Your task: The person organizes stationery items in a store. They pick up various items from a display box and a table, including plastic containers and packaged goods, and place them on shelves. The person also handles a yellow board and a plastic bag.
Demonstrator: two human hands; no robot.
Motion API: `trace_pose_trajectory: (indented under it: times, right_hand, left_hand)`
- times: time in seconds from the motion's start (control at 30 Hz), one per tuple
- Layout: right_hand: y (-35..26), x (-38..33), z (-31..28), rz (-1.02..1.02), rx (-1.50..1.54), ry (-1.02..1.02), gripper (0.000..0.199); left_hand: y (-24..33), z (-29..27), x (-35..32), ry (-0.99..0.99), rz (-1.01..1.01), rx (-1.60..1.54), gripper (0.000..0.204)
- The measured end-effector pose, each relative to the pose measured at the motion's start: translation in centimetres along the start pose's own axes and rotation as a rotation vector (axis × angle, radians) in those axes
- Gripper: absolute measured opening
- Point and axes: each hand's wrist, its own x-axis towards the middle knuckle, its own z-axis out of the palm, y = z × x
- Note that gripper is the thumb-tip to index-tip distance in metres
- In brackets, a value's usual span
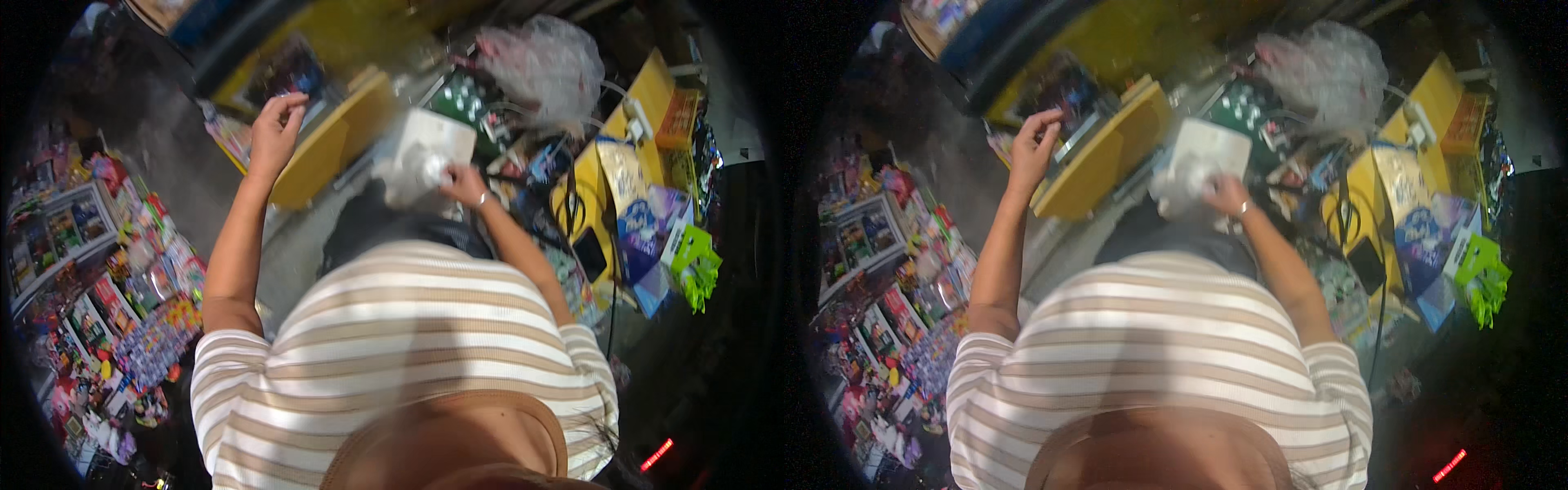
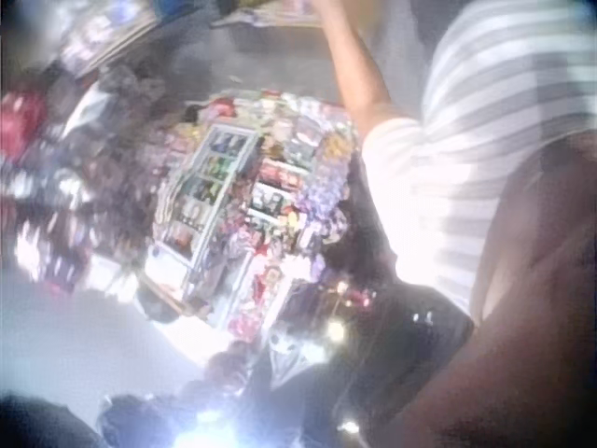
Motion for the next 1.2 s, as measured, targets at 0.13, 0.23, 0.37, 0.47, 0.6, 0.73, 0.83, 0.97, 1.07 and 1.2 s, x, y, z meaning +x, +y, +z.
trace_pose_trajectory:
  times: [0.13, 0.23, 0.37, 0.47, 0.6, 0.73, 0.83, 0.97, 1.07, 1.2]
  right_hand:
    - [-4.1, -0.4, -2.2, -0.080, 0.193, -0.033, 0.022]
    - [-8.8, -1.4, -3.6, -0.169, 0.214, -0.089, 0.018]
    - [-15.4, -2.8, -4.7, -0.265, 0.344, -0.211, 0.010]
    - [-20.2, -3.6, -5.5, -0.344, 0.300, -0.211, 0.012]
    - [-26.0, -4.2, -4.8, -0.382, 0.552, -0.241, 0.015]
    - [-31.2, -4.8, -2.6, -0.591, 0.728, -0.409, 0.021]
    - [-34.8, -5.3, -0.6, -0.584, 0.807, -0.544, 0.023]
    - [-39.4, -5.0, 3.1, -0.564, 0.953, -0.727, 0.019]
    - [-43.2, -4.8, 5.7, -0.529, 1.050, -0.857, 0.016]
    - [-48.4, -6.6, 9.4, -0.593, 0.904, -0.699, 0.014]
  left_hand:
    - [-3.4, 3.2, -14.7, -0.119, -0.345, -0.013, 0.020]
    - [-4.3, 4.3, -22.6, -0.069, -0.412, -0.107, 0.021]
    - [-4.5, 4.7, -27.4, 0.030, -0.654, -0.402, 0.027]
    - [-3.3, 5.0, -28.1, 0.111, -0.844, -0.805, 0.040]
    - [-1.4, 4.1, -27.6, 0.162, -0.938, -1.152, 0.060]
    - [-1.0, 0.9, -29.3, 0.226, -0.431, -1.445, 0.062]
    - [-1.7, -2.2, -32.2, 0.291, -0.071, -1.026, 0.062]
    - [-2.0, -6.7, -37.1, 0.435, -0.223, -1.405, 0.053]
    - [-1.8, -10.8, -40.4, 0.477, -0.205, -1.576, 0.048]
    - [-1.1, -15.2, -44.3, 0.549, -0.087, -1.786, 0.051]
